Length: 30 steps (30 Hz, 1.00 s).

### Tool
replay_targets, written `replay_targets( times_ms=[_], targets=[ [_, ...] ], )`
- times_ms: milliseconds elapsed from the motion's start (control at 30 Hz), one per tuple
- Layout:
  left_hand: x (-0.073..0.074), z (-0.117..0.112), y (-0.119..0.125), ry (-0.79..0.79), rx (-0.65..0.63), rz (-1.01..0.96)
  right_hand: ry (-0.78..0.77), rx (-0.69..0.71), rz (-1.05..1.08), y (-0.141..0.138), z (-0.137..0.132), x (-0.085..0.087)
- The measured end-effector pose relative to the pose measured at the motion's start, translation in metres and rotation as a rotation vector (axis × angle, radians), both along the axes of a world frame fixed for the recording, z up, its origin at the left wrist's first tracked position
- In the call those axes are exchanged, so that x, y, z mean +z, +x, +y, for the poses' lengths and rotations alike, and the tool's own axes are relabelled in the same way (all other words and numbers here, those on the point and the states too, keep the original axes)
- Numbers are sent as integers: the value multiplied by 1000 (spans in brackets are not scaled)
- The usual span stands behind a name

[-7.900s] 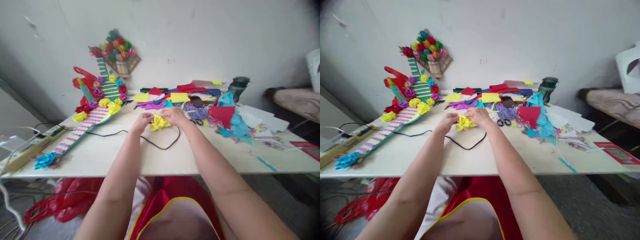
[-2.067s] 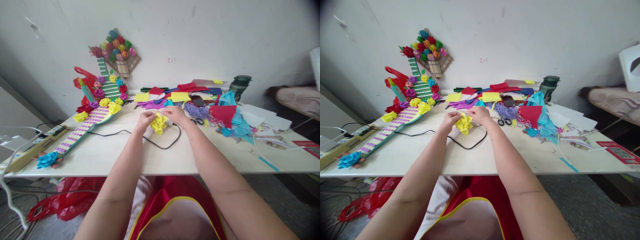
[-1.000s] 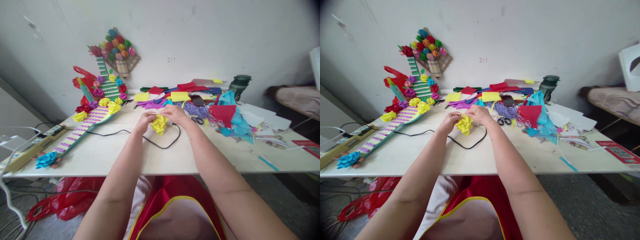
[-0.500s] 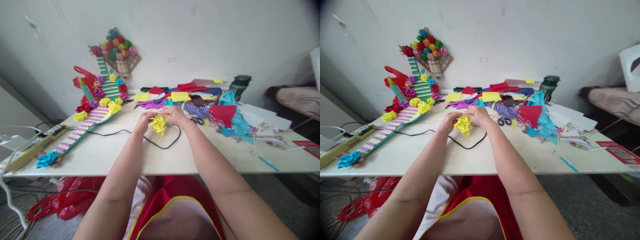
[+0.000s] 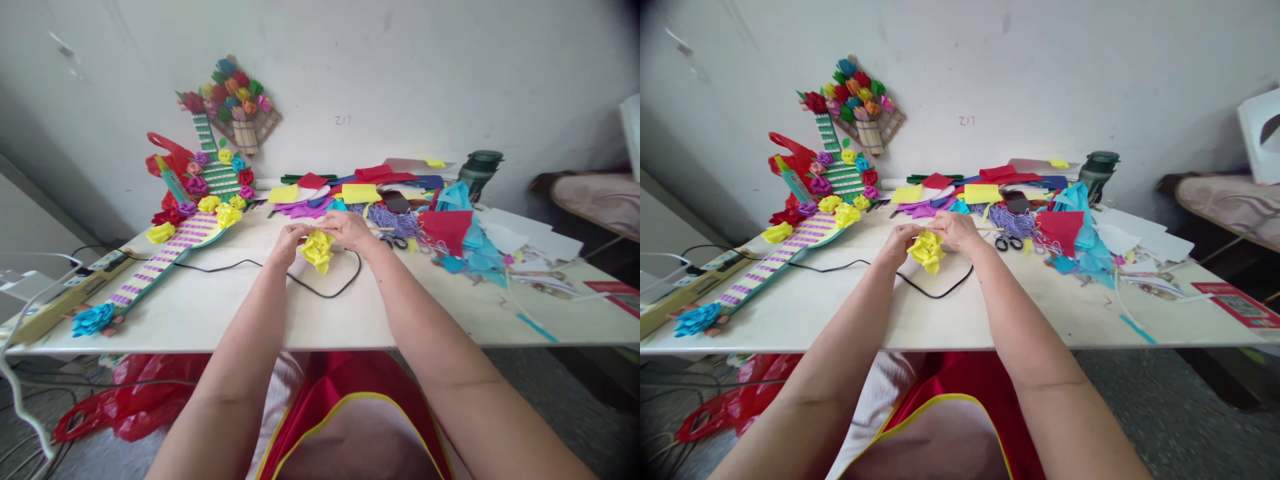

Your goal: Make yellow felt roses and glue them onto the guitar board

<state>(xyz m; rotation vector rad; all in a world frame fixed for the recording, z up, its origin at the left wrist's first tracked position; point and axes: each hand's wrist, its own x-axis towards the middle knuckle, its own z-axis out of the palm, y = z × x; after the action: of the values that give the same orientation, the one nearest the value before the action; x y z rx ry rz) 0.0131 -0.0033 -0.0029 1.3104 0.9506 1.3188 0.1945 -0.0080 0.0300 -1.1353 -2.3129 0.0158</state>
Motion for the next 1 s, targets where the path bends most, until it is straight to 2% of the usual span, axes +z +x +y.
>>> replay_targets(
  times_ms=[267, 600, 1000],
  targets=[
    [2, -3, 0, 1, -19, 4, 54, -4, -18, 0, 3, -3],
    [2, -3, -1, 21, -44, 29, 51, -19, 39, -2, -4, -1],
    [3, -4, -2, 43, -79, 90, -25, -68, 25, -5, -2, 2]
  ],
)
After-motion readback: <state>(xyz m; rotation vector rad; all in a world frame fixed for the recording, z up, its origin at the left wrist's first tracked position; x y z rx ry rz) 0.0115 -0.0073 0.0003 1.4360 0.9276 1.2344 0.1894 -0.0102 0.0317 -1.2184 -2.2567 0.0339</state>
